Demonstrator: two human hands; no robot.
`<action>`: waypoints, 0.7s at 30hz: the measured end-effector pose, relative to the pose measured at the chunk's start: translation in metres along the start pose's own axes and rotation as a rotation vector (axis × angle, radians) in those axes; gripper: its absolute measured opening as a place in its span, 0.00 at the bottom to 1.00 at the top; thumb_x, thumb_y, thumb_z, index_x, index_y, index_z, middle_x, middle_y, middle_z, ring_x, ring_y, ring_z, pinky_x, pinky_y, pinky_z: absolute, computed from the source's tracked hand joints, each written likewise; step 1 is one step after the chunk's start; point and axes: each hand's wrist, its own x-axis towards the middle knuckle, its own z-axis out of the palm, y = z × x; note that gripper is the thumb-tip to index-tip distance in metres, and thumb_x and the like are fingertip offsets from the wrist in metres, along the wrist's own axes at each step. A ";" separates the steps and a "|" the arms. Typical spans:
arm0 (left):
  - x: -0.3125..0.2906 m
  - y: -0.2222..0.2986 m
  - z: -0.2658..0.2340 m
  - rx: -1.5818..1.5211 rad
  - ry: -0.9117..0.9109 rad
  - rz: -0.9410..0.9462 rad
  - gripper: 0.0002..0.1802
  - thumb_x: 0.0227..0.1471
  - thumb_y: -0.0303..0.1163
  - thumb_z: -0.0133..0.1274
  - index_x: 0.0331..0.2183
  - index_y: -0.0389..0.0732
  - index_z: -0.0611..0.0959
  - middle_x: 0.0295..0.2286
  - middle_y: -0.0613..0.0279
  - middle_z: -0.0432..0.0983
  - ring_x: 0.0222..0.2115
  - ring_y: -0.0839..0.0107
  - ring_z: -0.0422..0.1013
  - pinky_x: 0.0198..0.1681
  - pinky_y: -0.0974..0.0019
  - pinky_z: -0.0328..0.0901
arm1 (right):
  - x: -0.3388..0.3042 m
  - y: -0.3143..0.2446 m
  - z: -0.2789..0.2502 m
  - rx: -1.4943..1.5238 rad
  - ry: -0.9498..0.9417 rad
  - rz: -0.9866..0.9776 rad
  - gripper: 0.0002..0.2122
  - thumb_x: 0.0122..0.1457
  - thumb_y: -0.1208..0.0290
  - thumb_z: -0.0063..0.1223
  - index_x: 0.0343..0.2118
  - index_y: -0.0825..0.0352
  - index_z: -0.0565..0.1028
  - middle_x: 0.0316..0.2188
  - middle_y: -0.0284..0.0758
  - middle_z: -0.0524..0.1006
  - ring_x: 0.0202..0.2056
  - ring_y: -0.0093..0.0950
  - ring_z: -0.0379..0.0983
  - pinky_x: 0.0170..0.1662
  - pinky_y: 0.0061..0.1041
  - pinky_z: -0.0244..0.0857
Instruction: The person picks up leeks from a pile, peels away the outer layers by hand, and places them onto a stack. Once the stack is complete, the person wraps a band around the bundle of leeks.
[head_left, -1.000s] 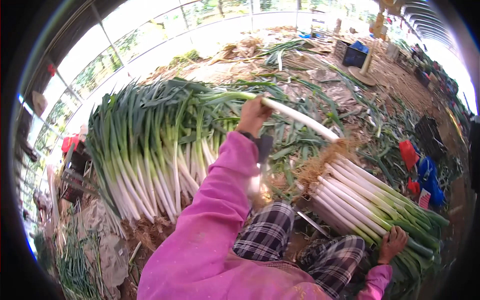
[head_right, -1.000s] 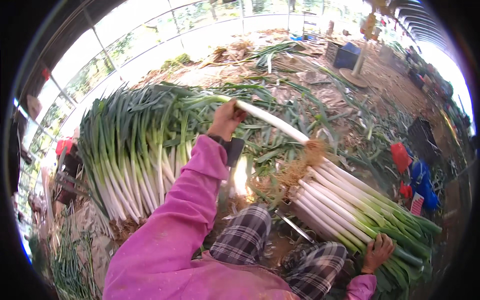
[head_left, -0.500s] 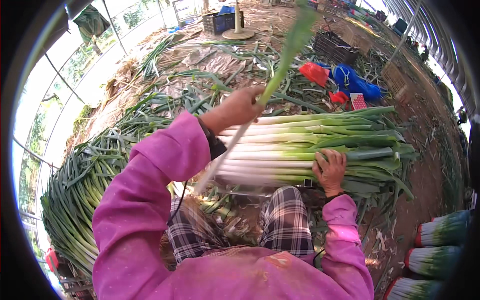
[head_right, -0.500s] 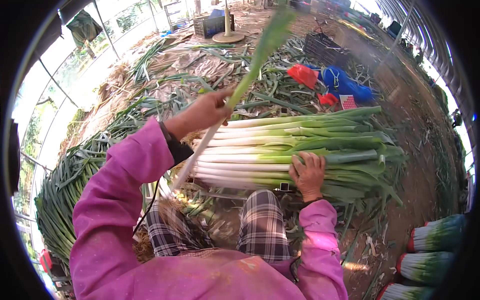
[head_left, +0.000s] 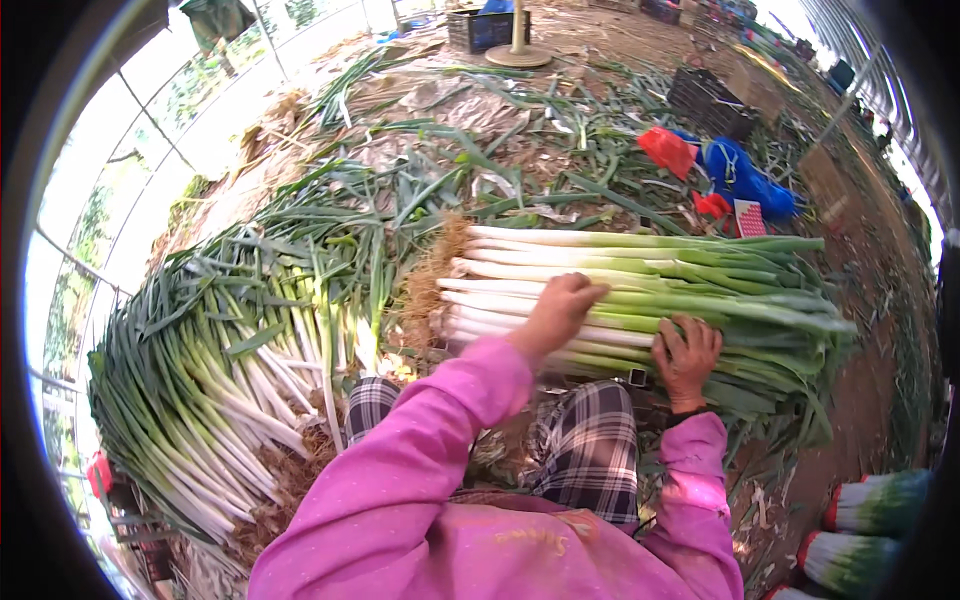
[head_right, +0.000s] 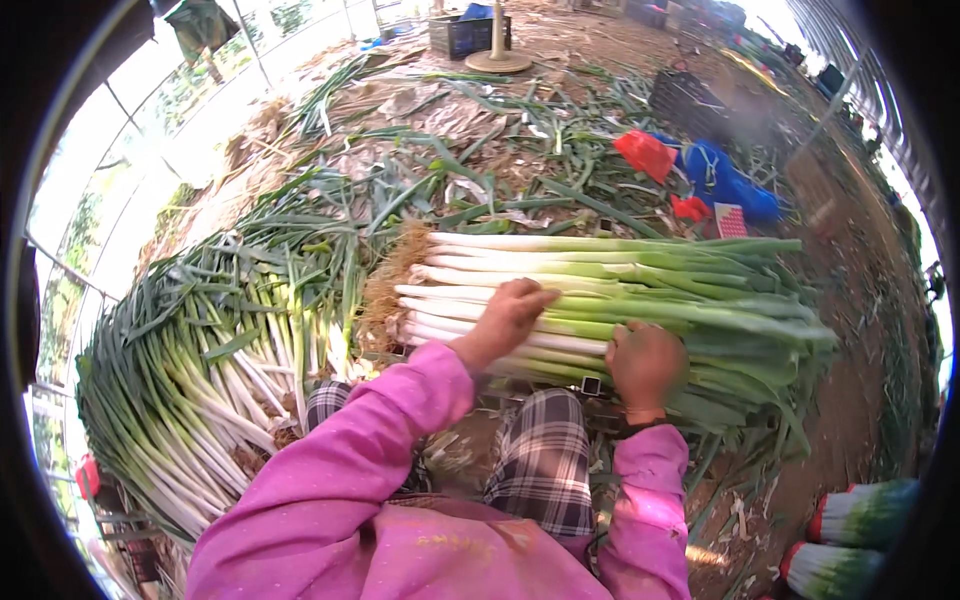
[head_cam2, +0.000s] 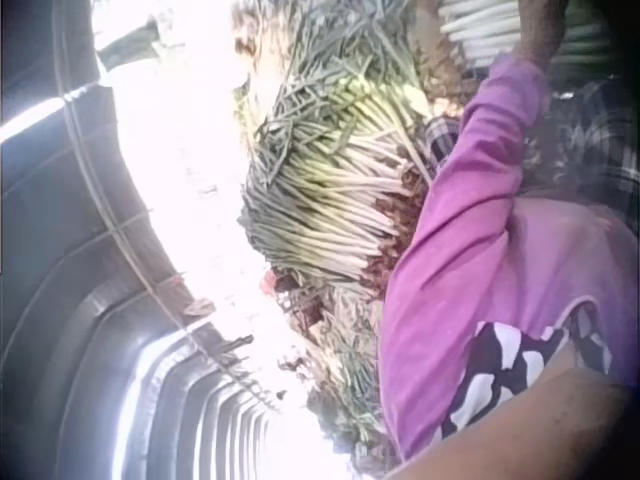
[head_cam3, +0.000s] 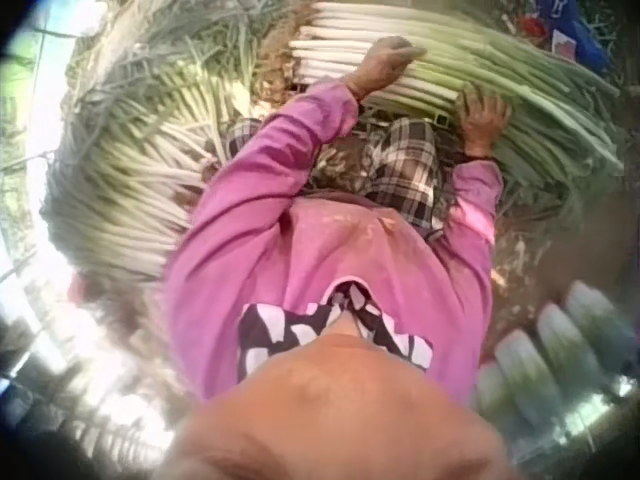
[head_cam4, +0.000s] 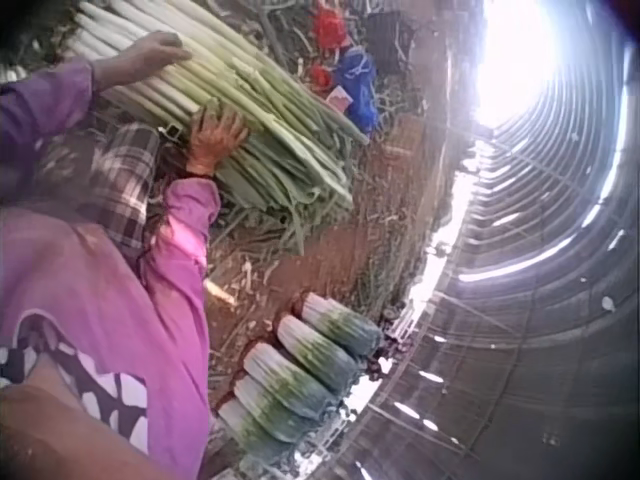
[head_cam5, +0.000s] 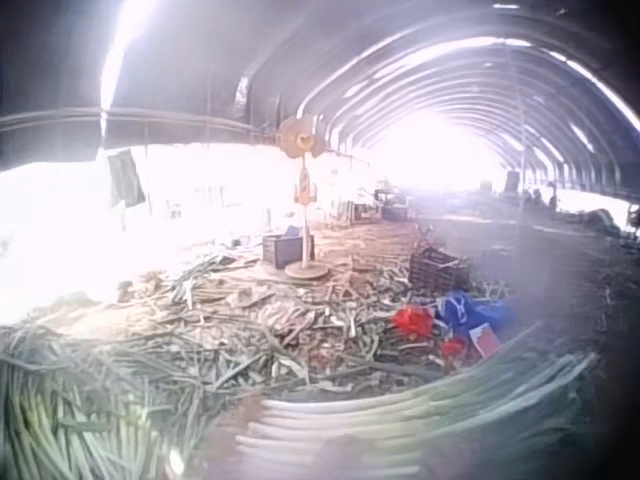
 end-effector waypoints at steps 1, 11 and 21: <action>-0.002 0.006 0.002 -0.025 -0.027 -0.017 0.17 0.44 0.22 0.50 0.39 0.44 0.82 0.29 0.55 0.72 0.32 0.56 0.69 0.36 0.56 0.63 | -0.003 0.002 -0.001 -0.021 -0.010 -0.003 0.09 0.47 0.64 0.57 0.33 0.54 0.78 0.37 0.29 0.74 0.43 0.33 0.68 0.51 0.41 0.55; -0.017 -0.018 0.007 -0.064 -0.056 -0.088 0.10 0.48 0.30 0.53 0.35 0.43 0.82 0.24 0.53 0.70 0.29 0.55 0.68 0.31 0.56 0.61 | -0.001 -0.001 0.014 -0.067 0.032 -0.093 0.19 0.52 0.58 0.55 0.46 0.57 0.72 0.49 0.37 0.68 0.51 0.38 0.63 0.54 0.45 0.53; -0.043 -0.043 -0.219 0.168 -0.560 -0.621 0.20 0.49 0.34 0.45 0.45 0.41 0.78 0.38 0.49 0.77 0.39 0.53 0.72 0.45 0.58 0.67 | -0.004 0.028 0.006 -0.222 -0.128 -0.087 0.17 0.52 0.57 0.53 0.41 0.60 0.75 0.46 0.35 0.71 0.49 0.38 0.64 0.56 0.49 0.49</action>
